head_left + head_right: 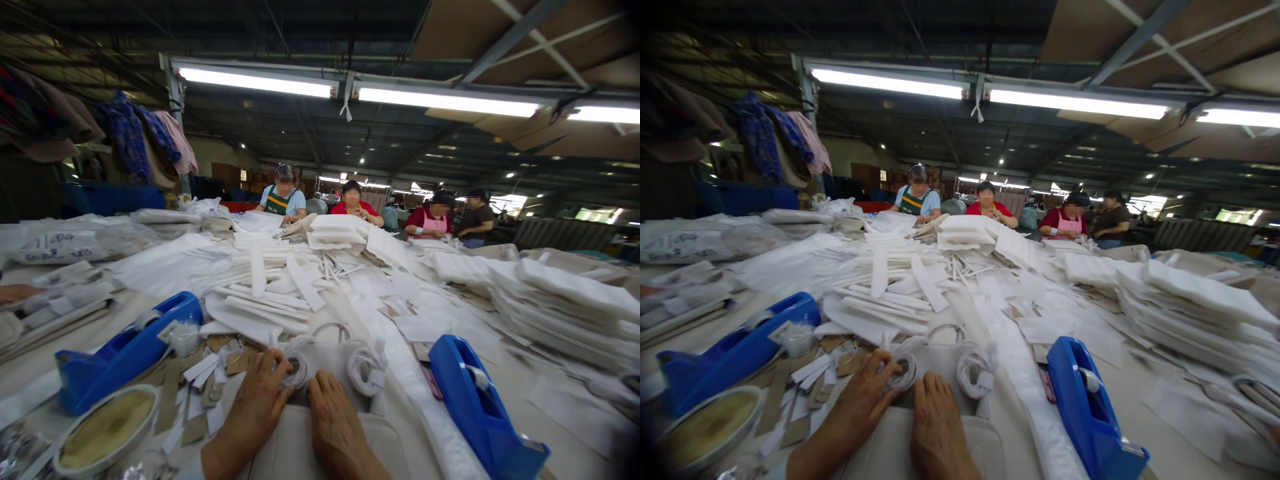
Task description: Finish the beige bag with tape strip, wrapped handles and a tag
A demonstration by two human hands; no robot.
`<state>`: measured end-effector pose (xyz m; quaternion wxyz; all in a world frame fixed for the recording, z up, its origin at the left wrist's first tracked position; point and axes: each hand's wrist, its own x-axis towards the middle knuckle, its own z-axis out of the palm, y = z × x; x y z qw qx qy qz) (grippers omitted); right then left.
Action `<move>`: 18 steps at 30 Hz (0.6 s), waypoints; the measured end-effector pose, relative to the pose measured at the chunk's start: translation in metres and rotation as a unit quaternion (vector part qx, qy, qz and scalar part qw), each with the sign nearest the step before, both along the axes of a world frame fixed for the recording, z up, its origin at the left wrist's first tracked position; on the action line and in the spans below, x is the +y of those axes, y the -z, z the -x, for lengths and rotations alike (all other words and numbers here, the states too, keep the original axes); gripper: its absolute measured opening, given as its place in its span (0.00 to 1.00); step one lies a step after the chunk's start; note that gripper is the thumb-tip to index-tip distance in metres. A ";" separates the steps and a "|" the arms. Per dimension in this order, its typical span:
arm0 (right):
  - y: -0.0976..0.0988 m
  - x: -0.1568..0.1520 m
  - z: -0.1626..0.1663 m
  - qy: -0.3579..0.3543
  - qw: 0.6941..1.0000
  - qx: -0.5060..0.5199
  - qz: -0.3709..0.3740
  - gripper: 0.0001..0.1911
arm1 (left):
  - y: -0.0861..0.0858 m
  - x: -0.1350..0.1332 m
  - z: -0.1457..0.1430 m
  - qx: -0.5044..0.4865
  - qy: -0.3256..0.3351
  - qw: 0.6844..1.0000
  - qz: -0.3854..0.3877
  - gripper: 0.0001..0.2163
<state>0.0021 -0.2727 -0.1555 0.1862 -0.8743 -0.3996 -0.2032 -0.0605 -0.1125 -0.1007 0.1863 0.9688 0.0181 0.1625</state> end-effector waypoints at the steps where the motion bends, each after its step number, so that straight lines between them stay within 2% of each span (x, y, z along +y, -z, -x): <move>1: -0.002 0.000 0.001 0.000 1.000 0.003 -0.002 0.16 | -0.008 -0.001 0.000 0.011 -0.006 1.000 -0.013 0.10; 5: -0.003 -0.001 0.002 -0.014 0.999 0.022 -0.020 0.15 | -0.046 -0.019 -0.020 -0.029 -0.011 0.998 -0.050 0.09; 7: -0.004 -0.003 0.002 -0.028 0.999 0.021 -0.041 0.16 | -0.062 -0.034 -0.048 -0.036 -0.009 0.999 -0.036 0.10; 9: -0.006 -0.005 0.002 -0.041 0.997 0.013 -0.064 0.18 | -0.070 -0.049 -0.082 0.004 -0.035 0.999 -0.016 0.11; 11: -0.008 -0.006 0.001 -0.055 0.996 0.015 -0.075 0.21 | -0.070 -0.062 -0.113 0.019 -0.061 0.998 -0.004 0.14; 13: -0.008 -0.005 0.000 -0.064 0.995 0.029 -0.075 0.23 | -0.061 -0.069 -0.137 0.037 -0.091 0.995 0.010 0.13; 15: -0.007 -0.002 -0.002 -0.063 0.994 0.044 -0.079 0.22 | -0.049 -0.068 -0.151 0.068 -0.104 0.992 0.031 0.11; 18: -0.005 0.000 -0.003 -0.070 0.988 0.054 -0.124 0.16 | -0.030 -0.059 -0.157 0.099 -0.075 0.991 0.058 0.13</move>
